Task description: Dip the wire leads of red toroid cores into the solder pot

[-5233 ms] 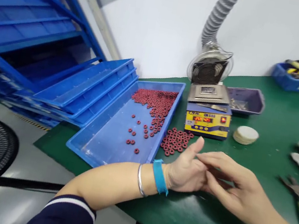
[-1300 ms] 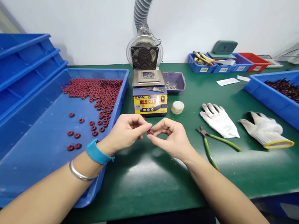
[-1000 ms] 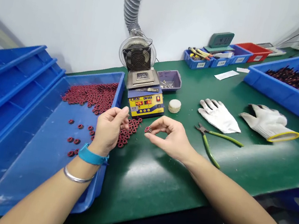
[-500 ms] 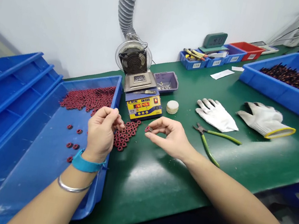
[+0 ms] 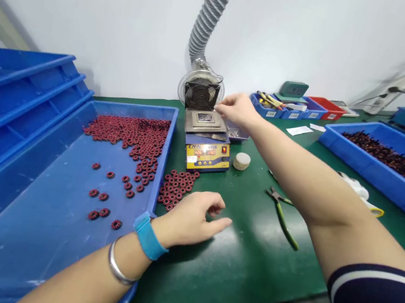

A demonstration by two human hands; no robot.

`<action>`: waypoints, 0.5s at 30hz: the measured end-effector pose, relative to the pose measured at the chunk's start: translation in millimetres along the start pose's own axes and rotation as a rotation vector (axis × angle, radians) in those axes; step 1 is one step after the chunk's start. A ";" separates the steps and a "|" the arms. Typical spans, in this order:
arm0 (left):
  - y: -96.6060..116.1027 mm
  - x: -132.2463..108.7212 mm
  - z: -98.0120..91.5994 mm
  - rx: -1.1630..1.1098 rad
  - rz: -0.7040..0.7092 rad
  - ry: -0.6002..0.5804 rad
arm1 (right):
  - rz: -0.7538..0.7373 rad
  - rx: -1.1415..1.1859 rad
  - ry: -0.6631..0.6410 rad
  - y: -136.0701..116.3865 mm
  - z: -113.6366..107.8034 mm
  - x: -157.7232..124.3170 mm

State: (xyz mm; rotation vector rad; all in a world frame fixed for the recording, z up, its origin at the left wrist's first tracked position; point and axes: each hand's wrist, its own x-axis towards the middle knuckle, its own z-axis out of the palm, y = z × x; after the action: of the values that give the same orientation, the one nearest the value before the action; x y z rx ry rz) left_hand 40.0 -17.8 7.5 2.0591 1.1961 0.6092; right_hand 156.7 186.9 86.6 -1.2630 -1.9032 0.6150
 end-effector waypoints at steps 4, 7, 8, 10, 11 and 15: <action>-2.9 -3.2 -0.8 0.108 0.005 -0.075 | -0.029 -0.394 -0.010 -5.3 18.4 54.1; -3.8 -4.4 -1.8 0.167 -0.007 -0.128 | -0.037 -0.522 -0.038 -2.6 31.5 75.7; -3.6 -4.6 -2.1 0.184 -0.011 -0.152 | -0.029 -0.552 -0.045 -1.5 35.3 80.1; -2.5 -5.0 -2.8 0.213 -0.022 -0.202 | -0.008 -0.594 -0.068 0.1 42.3 85.5; -1.7 -5.2 -3.1 0.226 -0.027 -0.226 | 0.001 -0.604 -0.080 0.5 45.5 87.1; 0.8 -6.1 -4.3 0.272 -0.045 -0.292 | 0.018 -0.640 -0.096 0.7 57.0 90.7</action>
State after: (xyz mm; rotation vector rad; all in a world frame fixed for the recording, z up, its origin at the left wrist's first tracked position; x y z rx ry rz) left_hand 34.7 -22.1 10.6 2.2433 1.1976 0.1197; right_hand 91.0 271.3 81.5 -1.6591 -2.2640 0.0589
